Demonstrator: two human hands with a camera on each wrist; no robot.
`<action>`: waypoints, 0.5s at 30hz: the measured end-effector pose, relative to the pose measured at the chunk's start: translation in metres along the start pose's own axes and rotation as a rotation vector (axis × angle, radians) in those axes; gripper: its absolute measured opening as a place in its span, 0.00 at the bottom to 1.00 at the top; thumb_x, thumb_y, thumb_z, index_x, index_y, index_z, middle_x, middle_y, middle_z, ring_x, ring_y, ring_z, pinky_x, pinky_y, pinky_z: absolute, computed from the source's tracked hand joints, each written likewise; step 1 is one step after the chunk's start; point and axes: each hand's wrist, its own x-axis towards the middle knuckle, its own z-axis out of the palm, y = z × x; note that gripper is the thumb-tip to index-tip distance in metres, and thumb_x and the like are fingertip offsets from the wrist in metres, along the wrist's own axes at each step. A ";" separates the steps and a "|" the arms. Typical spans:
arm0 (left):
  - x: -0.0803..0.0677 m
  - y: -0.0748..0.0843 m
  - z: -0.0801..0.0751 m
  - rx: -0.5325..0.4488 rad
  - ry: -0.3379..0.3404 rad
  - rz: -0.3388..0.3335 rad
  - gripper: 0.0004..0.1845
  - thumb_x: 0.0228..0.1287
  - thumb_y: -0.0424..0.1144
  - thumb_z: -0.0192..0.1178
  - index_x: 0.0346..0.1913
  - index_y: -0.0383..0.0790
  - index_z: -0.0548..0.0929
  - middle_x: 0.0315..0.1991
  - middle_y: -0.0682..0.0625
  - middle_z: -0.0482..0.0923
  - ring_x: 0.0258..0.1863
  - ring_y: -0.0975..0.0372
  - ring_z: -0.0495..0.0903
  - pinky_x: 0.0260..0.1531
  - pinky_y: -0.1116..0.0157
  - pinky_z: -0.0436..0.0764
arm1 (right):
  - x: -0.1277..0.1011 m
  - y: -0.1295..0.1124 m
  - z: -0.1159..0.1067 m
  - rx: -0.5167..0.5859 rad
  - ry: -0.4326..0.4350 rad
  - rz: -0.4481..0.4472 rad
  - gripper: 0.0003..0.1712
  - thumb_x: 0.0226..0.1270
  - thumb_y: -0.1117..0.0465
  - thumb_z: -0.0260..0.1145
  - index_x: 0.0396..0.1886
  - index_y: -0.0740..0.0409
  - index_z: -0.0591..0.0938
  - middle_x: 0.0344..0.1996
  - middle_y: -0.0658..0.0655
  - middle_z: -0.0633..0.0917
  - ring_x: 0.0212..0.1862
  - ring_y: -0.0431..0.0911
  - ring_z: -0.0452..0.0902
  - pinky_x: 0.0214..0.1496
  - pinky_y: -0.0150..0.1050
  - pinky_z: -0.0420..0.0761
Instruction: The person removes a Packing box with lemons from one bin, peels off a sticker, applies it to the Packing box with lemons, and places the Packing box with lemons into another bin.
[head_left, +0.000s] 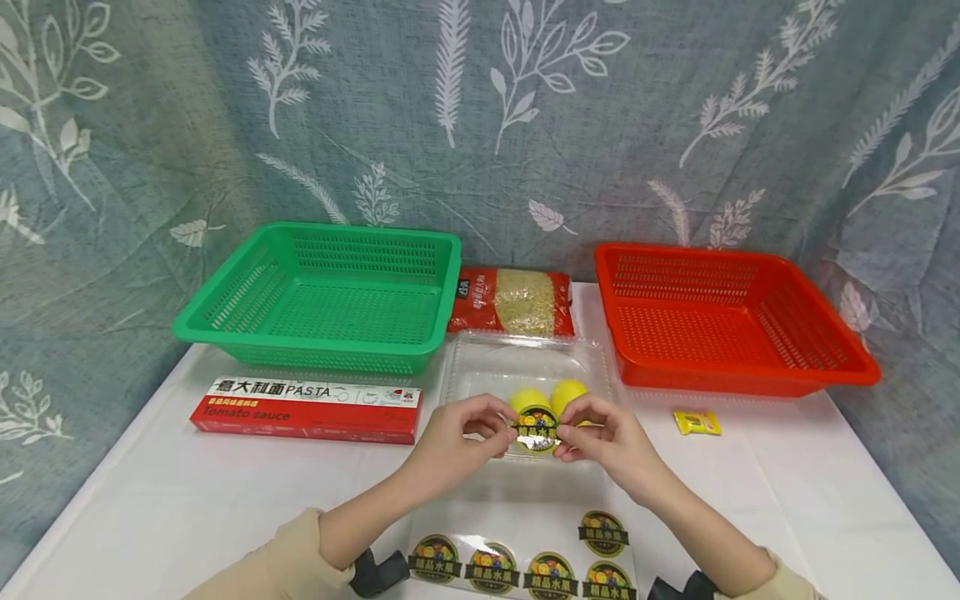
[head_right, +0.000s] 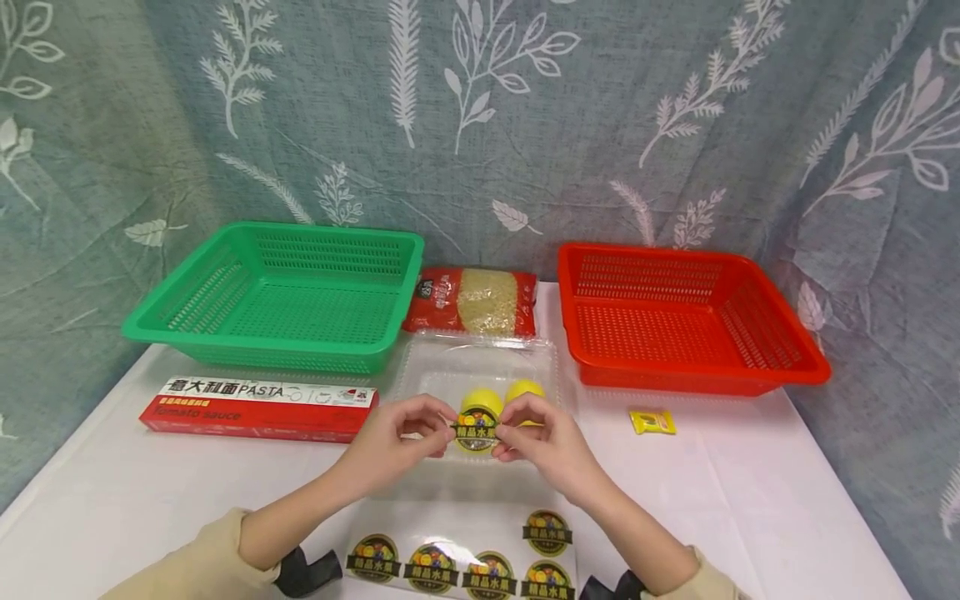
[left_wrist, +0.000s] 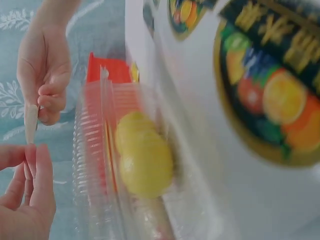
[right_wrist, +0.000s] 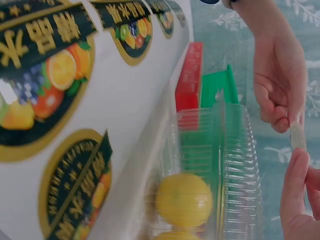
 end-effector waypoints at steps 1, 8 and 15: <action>0.001 0.001 -0.001 0.023 0.012 0.014 0.06 0.56 0.31 0.62 0.37 0.38 0.81 0.27 0.49 0.81 0.25 0.64 0.79 0.27 0.69 0.79 | 0.001 -0.001 0.000 -0.001 0.009 -0.002 0.11 0.60 0.71 0.61 0.39 0.75 0.70 0.31 0.61 0.77 0.30 0.44 0.82 0.35 0.38 0.82; 0.011 0.011 -0.004 0.136 0.069 0.090 0.06 0.53 0.29 0.64 0.35 0.39 0.82 0.26 0.51 0.82 0.25 0.67 0.79 0.28 0.70 0.79 | 0.008 -0.005 -0.003 -0.030 0.058 -0.039 0.10 0.60 0.72 0.61 0.39 0.75 0.72 0.32 0.65 0.77 0.29 0.44 0.82 0.34 0.39 0.82; 0.021 0.014 -0.007 0.199 0.084 0.132 0.05 0.54 0.29 0.63 0.35 0.38 0.82 0.25 0.48 0.82 0.25 0.66 0.79 0.28 0.71 0.79 | 0.017 -0.008 -0.006 -0.031 0.093 -0.057 0.09 0.60 0.73 0.60 0.38 0.75 0.73 0.31 0.63 0.78 0.29 0.47 0.82 0.35 0.41 0.82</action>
